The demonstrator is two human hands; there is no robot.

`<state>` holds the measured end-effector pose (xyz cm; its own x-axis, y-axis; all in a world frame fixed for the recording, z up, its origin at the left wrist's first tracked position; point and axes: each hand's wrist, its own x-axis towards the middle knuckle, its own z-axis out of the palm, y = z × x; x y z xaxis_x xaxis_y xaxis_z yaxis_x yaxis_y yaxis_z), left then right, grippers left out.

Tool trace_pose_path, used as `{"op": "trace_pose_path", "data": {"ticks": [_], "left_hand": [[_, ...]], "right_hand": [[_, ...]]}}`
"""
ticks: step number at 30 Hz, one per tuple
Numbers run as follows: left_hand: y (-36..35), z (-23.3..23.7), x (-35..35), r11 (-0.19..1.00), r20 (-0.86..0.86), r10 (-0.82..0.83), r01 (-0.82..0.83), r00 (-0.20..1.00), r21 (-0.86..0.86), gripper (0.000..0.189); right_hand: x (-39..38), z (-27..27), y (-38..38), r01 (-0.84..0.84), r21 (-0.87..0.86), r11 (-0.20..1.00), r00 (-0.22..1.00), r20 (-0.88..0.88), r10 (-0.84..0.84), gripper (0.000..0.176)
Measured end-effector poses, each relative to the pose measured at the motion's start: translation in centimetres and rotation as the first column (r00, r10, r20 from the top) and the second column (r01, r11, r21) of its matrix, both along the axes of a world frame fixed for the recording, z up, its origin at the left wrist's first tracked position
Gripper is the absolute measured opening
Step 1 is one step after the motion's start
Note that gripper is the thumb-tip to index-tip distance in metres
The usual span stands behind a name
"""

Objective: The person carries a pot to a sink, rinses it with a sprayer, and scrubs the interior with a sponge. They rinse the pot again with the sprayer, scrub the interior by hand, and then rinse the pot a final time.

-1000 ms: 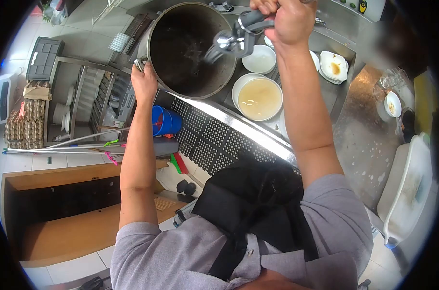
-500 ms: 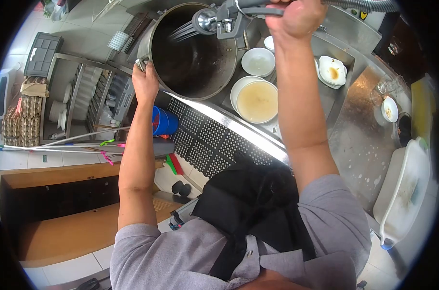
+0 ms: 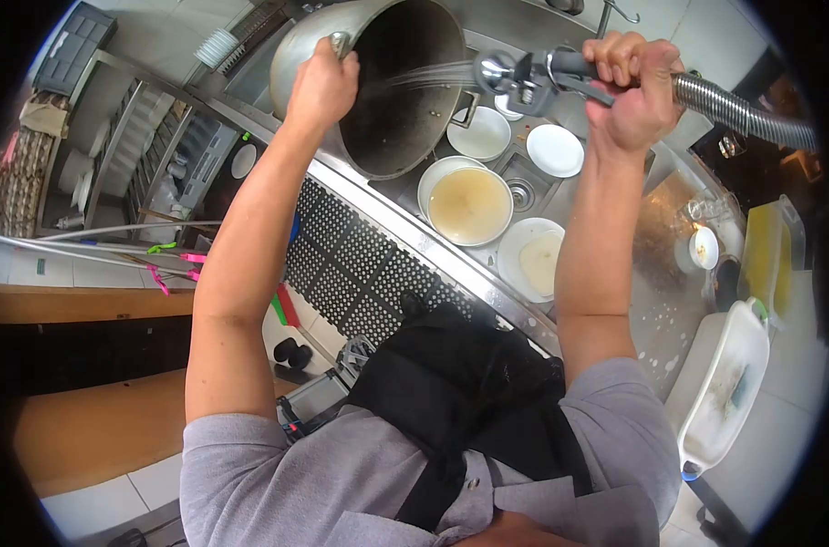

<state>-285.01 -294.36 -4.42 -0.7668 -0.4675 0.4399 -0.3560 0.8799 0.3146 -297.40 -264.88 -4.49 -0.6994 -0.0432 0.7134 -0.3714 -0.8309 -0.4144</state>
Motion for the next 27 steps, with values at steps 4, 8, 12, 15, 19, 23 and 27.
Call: {"op": "trace_pose_path", "data": {"ticks": [4, 8, 12, 15, 19, 23, 27], "left_hand": [[1.3, 0.5, -1.3, 0.999, 0.054, -0.04, 0.04, 0.998, 0.002, 0.039], [2.1, 0.5, -2.3, 0.996, 0.078, -0.087, 0.09, 0.993, -0.028, 0.035], [2.4, 0.1, -3.3, 0.993, 0.082, -0.117, 0.118, 0.99, -0.011, 0.036], [2.6, -0.1, -3.9, 0.991, 0.081, -0.13, 0.131, 0.988, -0.006, 0.037], [3.1, 0.0, -4.1, 0.987, 0.079, -0.151, 0.155, 0.985, -0.036, 0.036], [3.2, 0.3, -4.2, 0.986, 0.094, -0.157, 0.161, 0.983, -0.033, 0.036], [3.2, 0.5, -4.4, 0.99, 0.11, -0.13, 0.136, 0.985, -0.048, 0.035]], "right_hand": [[-0.4, -0.6, 0.8, -0.086, -0.1, 0.991, 0.996, -0.012, 0.085, 0.042], [0.1, -0.9, 1.8, -0.02, 0.008, 1.0, 0.996, -0.086, 0.021, 0.042], [0.0, -1.3, 3.7, -0.121, 0.029, 0.992, 0.992, -0.028, 0.122, 0.043], [0.6, -1.1, 4.3, -0.062, 0.045, 0.997, 0.998, -0.001, 0.063, 0.045], [0.5, -1.2, 5.4, 0.053, 0.1, 0.994, 0.994, -0.099, -0.043, 0.044], [1.5, -0.9, 5.7, 0.08, 0.053, 0.995, 0.995, -0.06, -0.076, 0.043], [1.0, -1.4, 6.0, 0.118, 0.14, 0.983, 0.981, -0.169, -0.094, 0.041]]}}
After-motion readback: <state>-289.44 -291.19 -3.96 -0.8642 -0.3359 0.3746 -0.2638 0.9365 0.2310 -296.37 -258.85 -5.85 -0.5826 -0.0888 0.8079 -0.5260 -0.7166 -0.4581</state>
